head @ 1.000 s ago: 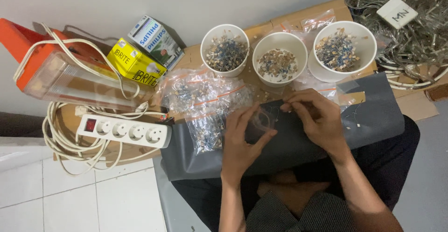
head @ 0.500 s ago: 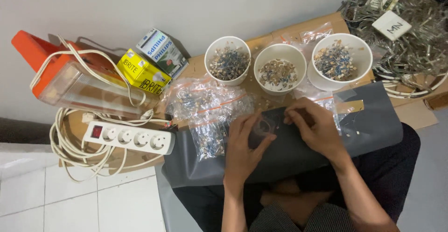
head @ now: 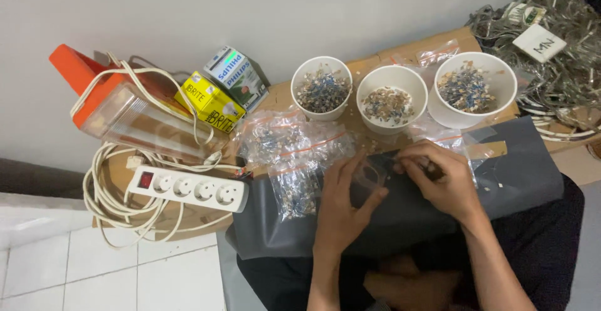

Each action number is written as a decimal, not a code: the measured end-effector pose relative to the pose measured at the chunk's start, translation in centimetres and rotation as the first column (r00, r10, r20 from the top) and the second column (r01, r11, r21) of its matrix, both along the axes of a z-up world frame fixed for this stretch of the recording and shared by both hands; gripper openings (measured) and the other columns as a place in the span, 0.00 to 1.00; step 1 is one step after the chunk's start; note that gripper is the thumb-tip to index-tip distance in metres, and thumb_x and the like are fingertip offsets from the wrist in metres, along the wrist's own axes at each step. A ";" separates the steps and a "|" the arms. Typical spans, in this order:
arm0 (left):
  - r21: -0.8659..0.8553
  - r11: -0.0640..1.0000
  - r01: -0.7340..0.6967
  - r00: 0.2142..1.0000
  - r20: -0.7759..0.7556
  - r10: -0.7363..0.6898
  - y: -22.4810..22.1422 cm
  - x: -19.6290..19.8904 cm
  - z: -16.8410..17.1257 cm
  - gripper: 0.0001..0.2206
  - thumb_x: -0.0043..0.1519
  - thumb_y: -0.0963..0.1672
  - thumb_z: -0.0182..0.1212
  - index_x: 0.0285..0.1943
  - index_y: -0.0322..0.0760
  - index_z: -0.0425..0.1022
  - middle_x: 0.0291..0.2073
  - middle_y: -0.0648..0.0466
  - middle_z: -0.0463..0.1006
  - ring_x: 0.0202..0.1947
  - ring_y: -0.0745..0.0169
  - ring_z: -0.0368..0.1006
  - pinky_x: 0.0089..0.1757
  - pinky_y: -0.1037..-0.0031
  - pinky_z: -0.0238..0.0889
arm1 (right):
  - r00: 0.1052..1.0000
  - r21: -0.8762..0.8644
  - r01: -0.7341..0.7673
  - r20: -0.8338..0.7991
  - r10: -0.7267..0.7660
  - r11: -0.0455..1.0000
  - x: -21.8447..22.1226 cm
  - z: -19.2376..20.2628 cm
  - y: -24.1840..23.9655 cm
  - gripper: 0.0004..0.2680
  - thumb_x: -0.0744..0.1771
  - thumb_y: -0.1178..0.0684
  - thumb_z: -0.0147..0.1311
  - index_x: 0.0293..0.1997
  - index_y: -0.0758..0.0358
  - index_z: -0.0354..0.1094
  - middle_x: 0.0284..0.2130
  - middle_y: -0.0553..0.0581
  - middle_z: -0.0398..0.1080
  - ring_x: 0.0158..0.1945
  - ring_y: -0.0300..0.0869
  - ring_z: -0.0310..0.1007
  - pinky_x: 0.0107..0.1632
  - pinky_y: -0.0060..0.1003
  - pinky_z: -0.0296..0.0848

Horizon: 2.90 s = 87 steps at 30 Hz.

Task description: Packing small electronic components into plastic zip-lock bags

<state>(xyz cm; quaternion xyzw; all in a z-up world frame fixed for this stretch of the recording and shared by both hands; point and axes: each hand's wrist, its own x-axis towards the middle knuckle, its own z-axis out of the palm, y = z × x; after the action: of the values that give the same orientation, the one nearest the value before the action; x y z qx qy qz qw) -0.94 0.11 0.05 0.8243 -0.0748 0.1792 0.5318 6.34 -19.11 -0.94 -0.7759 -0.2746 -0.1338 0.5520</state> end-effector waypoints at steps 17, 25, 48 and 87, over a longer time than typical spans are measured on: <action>-0.047 0.998 0.037 0.999 0.008 -0.036 0.1 -0.3 0.5 0.27 0.65 0.49 0.60 0.73 0.36 0.61 0.59 0.46 0.68 0.63 0.49 0.67 0.62 0.62 0.58 | 0.993 0.022 0.116 -0.001 -0.116 0.993 -0.9 -0.8 -0.1 0.12 0.67 0.64 0.59 0.57 0.69 0.68 0.40 0.58 0.80 0.45 0.36 0.80 0.54 0.28 0.72; -0.145 0.987 0.072 0.996 -0.034 -0.077 -0.9 -0.7 2.4 0.35 0.62 0.53 0.59 0.77 0.38 0.54 0.65 0.44 0.59 0.71 0.46 0.58 0.66 0.58 0.52 | 0.975 0.027 0.218 -0.057 -0.217 0.976 -1.0 -1.2 -0.5 0.13 0.67 0.61 0.62 0.58 0.62 0.70 0.39 0.53 0.80 0.39 0.28 0.74 0.36 0.21 0.64; 0.012 0.979 0.203 0.979 -0.038 -0.202 -1.0 0.5 0.3 0.27 0.69 0.50 0.55 0.76 0.39 0.56 0.60 0.46 0.69 0.62 0.48 0.67 0.61 0.64 0.56 | 0.973 0.108 0.176 0.134 -0.190 0.978 -1.6 -1.7 -1.6 0.12 0.67 0.61 0.59 0.54 0.66 0.63 0.34 0.56 0.79 0.43 0.37 0.79 0.64 0.36 0.66; -0.030 0.995 0.090 0.995 -0.033 -0.091 -1.4 0.7 0.6 0.31 0.64 0.53 0.62 0.73 0.38 0.63 0.52 0.41 0.74 0.55 0.38 0.73 0.56 0.48 0.65 | 0.982 0.079 0.061 0.174 -0.074 0.995 -0.5 0.5 -0.4 0.09 0.63 0.65 0.65 0.46 0.67 0.78 0.36 0.57 0.81 0.47 0.54 0.80 0.55 0.44 0.76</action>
<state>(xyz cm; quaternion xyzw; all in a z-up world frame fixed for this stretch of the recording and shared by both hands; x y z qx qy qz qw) -0.24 -1.32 0.69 0.8153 -0.1003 0.1417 0.5523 5.82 -19.54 -0.43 -0.7491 -0.2907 -0.2306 0.5487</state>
